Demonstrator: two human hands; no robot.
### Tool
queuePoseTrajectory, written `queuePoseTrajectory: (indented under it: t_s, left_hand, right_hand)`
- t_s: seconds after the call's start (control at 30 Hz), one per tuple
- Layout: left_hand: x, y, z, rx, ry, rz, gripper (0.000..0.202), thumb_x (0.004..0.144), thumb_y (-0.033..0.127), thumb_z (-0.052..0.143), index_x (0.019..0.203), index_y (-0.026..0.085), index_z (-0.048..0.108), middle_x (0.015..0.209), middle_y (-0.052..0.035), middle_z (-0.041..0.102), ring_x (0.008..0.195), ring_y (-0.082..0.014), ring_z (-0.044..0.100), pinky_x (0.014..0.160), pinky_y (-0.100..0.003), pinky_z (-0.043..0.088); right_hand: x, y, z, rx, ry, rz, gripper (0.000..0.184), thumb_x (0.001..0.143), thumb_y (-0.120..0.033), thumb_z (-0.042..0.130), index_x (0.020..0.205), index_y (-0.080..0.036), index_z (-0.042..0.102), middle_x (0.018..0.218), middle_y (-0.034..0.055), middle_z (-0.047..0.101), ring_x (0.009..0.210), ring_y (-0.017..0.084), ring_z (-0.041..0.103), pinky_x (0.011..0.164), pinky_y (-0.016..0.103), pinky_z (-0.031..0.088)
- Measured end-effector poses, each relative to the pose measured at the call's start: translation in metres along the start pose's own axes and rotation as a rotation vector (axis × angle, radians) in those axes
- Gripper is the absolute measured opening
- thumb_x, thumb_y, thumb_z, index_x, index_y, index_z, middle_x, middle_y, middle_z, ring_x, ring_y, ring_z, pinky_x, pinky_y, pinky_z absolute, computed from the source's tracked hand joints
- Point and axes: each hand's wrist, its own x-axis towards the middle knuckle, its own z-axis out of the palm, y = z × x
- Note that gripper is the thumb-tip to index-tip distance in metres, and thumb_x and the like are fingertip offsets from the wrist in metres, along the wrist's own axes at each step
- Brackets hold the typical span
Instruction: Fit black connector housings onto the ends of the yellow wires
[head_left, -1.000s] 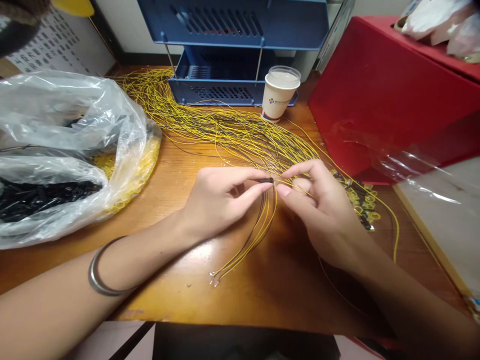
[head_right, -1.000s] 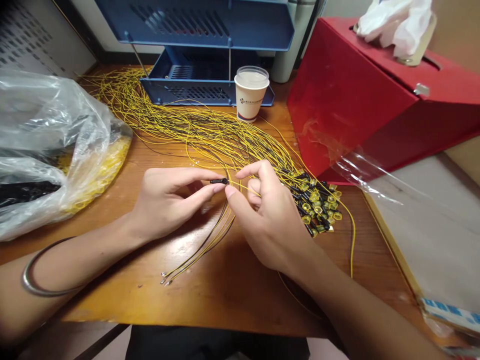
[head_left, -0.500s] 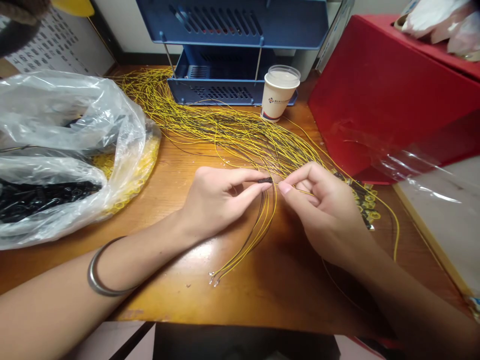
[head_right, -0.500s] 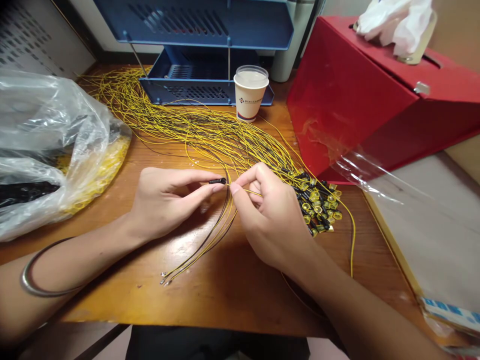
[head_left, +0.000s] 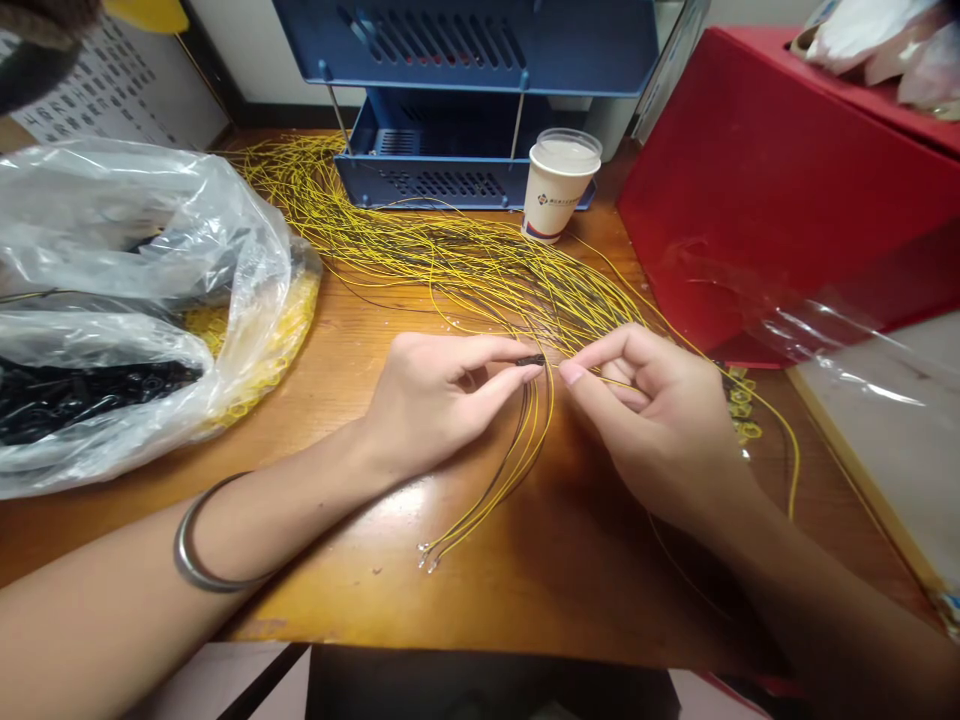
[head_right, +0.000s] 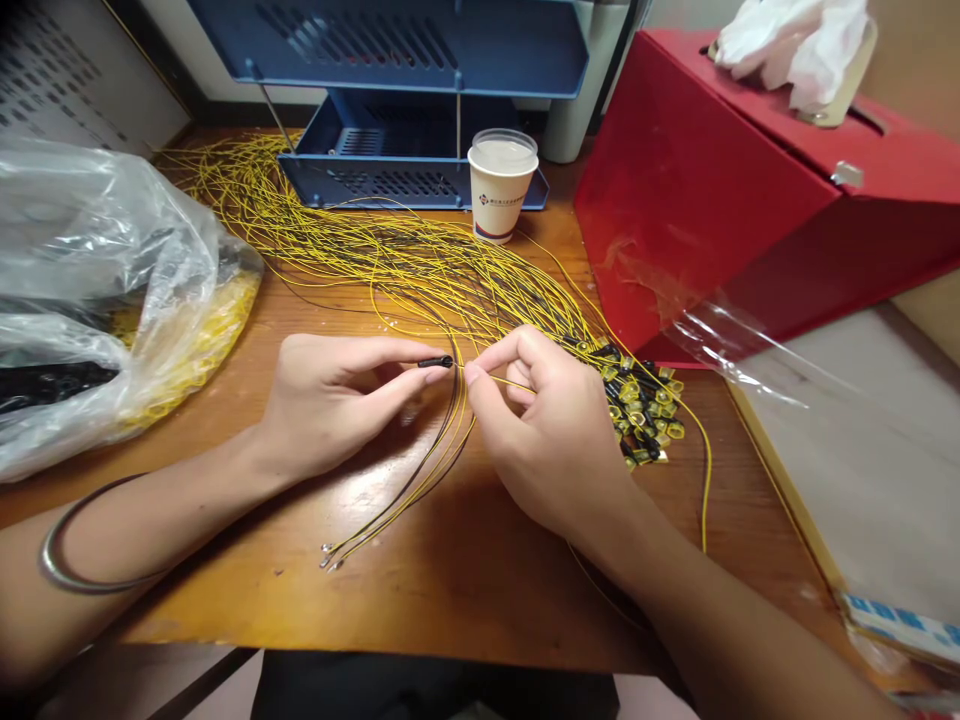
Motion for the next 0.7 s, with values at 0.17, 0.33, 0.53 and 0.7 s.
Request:
queuePoseTrajectory:
  t_s: [0.17,0.33,0.53,0.7]
  left_hand:
    - [-0.0001,-0.0001,0.0003,0.000,-0.005,0.001,0.012,0.085,0.024,0.073,0.092,0.017,0.078,0.078,0.0009,0.079,0.055,-0.0063,0.066,0.059,-0.015,0.050]
    - [0.0000,0.0007,-0.0002,-0.003,-0.023,-0.014,0.012,0.085,0.025,0.073,0.093,0.018,0.078,0.078,0.0006,0.079,0.055,-0.0070,0.066,0.058,-0.016,0.051]
    - [-0.0001,-0.0002,-0.0005,0.007,-0.028,-0.005,0.011,0.085,0.026,0.072,0.092,0.019,0.078,0.080,0.0005,0.079,0.056,-0.0077,0.067,0.058,-0.016,0.052]
    - [0.0000,0.0003,-0.0009,0.003,-0.034,0.002,0.011,0.085,0.025,0.072,0.092,0.018,0.078,0.080,0.0010,0.079,0.056,-0.0069,0.066,0.059,-0.016,0.052]
  right_hand:
    - [0.0000,-0.0003,-0.0005,-0.045,0.025,-0.012,0.014,0.086,-0.020,0.061,0.073,-0.020,0.056,0.051,-0.0089,0.026,0.044,0.006,0.023,0.041,0.023,0.015]
    - [0.0008,-0.0008,-0.0012,-0.065,0.028,-0.023,0.012,0.086,-0.021,0.062,0.074,-0.019,0.058,0.051,-0.0083,0.027,0.045,0.006,0.024,0.043,0.024,0.017]
    - [-0.0004,-0.0005,-0.0013,-0.062,0.020,-0.024,0.011,0.085,-0.021,0.062,0.075,-0.019,0.059,0.052,-0.0077,0.029,0.045,0.007,0.024,0.043,0.024,0.016]
    - [-0.0010,0.0004,-0.0006,-0.058,0.019,-0.039,0.010,0.086,-0.021,0.062,0.076,-0.019,0.060,0.052,-0.0078,0.028,0.045,0.007,0.024,0.043,0.025,0.016]
